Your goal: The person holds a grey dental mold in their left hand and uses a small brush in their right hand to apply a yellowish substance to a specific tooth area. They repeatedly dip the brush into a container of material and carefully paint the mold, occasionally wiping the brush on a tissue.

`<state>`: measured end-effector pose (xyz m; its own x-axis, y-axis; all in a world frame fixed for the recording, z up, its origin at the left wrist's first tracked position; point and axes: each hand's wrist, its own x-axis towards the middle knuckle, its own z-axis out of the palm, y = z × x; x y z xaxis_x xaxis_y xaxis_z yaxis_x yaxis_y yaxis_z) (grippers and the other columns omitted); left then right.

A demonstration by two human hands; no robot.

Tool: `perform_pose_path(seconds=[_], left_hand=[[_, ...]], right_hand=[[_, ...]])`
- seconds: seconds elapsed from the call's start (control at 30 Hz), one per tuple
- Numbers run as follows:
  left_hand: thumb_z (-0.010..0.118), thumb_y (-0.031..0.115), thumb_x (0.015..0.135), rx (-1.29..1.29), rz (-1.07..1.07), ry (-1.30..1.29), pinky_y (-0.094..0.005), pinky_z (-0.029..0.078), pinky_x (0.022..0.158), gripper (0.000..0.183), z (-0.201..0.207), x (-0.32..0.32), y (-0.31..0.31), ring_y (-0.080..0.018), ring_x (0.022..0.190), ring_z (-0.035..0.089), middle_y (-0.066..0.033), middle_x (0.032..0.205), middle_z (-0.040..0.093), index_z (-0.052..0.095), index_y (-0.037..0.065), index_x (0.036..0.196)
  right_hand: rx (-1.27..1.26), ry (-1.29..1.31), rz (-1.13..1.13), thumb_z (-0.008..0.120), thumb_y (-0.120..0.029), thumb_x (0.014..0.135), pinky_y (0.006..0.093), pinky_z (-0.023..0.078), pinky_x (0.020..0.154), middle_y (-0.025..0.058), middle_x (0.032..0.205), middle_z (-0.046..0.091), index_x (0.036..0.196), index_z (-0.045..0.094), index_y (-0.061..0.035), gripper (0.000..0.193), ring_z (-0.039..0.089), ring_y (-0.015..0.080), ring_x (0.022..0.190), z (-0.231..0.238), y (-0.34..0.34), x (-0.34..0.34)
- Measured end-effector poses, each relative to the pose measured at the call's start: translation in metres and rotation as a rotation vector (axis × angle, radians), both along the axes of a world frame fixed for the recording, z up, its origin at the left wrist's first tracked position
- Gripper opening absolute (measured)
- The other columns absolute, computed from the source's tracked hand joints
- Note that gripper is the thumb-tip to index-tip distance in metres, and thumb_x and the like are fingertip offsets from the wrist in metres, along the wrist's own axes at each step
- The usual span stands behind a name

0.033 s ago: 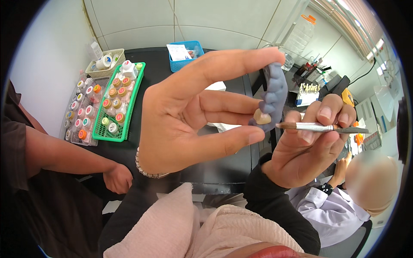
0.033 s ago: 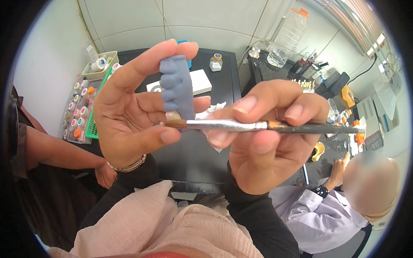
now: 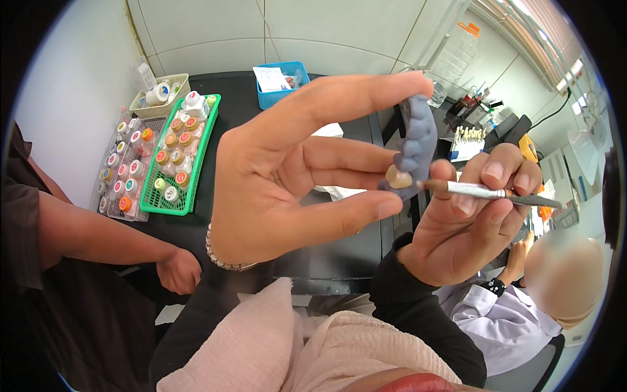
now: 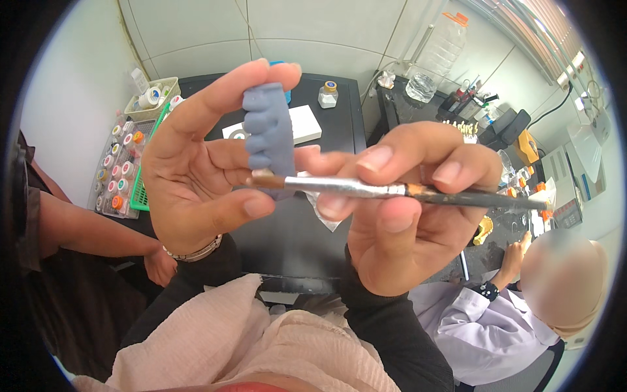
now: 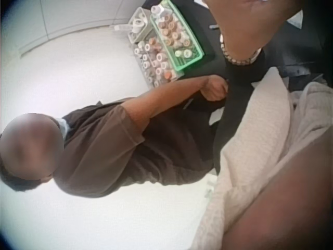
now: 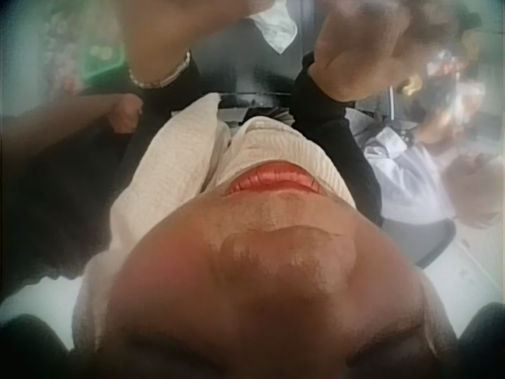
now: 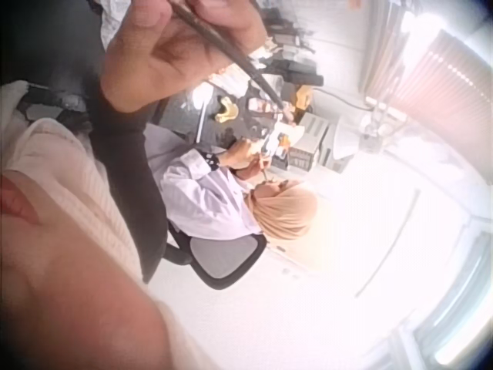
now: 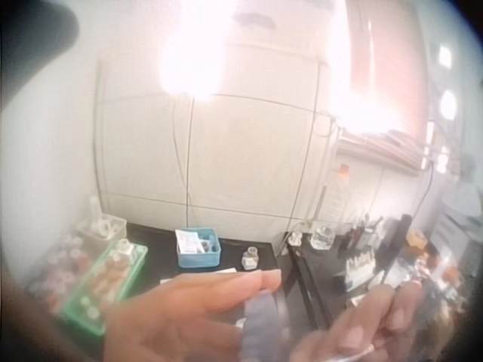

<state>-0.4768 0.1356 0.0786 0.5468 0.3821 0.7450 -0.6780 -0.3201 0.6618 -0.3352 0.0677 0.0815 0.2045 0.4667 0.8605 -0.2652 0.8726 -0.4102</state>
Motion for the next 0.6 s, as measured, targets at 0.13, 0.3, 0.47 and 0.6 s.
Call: perform_pose_path(seconds=[0.13,0.3,0.47,0.6], left_hand=[[0.055,-0.013,0.072,0.015,0.05,-0.004,-0.0377,0.043,0.087,0.068,0.0018,-0.0001,-0.0015,-0.0345,0.104,0.048,-0.0297,0.13,0.023,0.016,-0.009,0.127],[0.057,-0.011,0.072,0.052,0.07,-0.005,-0.0372,0.044,0.086,0.067,-0.0026,-0.0013,0.0035,-0.0338,0.104,0.049,-0.0303,0.128,0.025,0.019,-0.01,0.126],[0.058,-0.01,0.072,0.089,0.102,-0.002,-0.0363,0.045,0.085,0.067,-0.0006,-0.0022,0.0021,-0.0331,0.103,0.05,-0.0311,0.128,0.026,0.02,-0.01,0.126],[0.058,-0.01,0.072,0.099,0.113,0.001,-0.0366,0.044,0.085,0.067,-0.0009,-0.0025,0.002,-0.0329,0.103,0.05,-0.0312,0.128,0.026,0.019,-0.011,0.126]], right_hand=[[0.039,-0.065,-0.096,0.044,-0.008,0.086,0.0544,0.043,0.084,0.0097,0.087,0.044,0.098,0.035,-0.0051,0.015,0.052,0.0121,0.062,-0.0013,0.0017,0.0025],[0.04,-0.063,-0.107,0.043,-0.007,0.086,0.0546,0.043,0.083,0.01,0.087,0.044,0.099,0.035,-0.0043,0.015,0.051,0.0115,0.062,-0.0056,0.0039,0.0023],[0.056,-0.087,-0.124,0.044,-0.007,0.086,0.0542,0.043,0.083,0.0103,0.087,0.044,0.099,0.035,-0.004,0.016,0.051,0.0124,0.062,-0.0023,0.0022,0.0002],[0.048,-0.092,-0.138,0.044,-0.007,0.086,0.0545,0.043,0.083,0.0101,0.087,0.043,0.099,0.036,-0.0041,0.016,0.051,0.0127,0.062,-0.0034,0.0017,-0.0004]])
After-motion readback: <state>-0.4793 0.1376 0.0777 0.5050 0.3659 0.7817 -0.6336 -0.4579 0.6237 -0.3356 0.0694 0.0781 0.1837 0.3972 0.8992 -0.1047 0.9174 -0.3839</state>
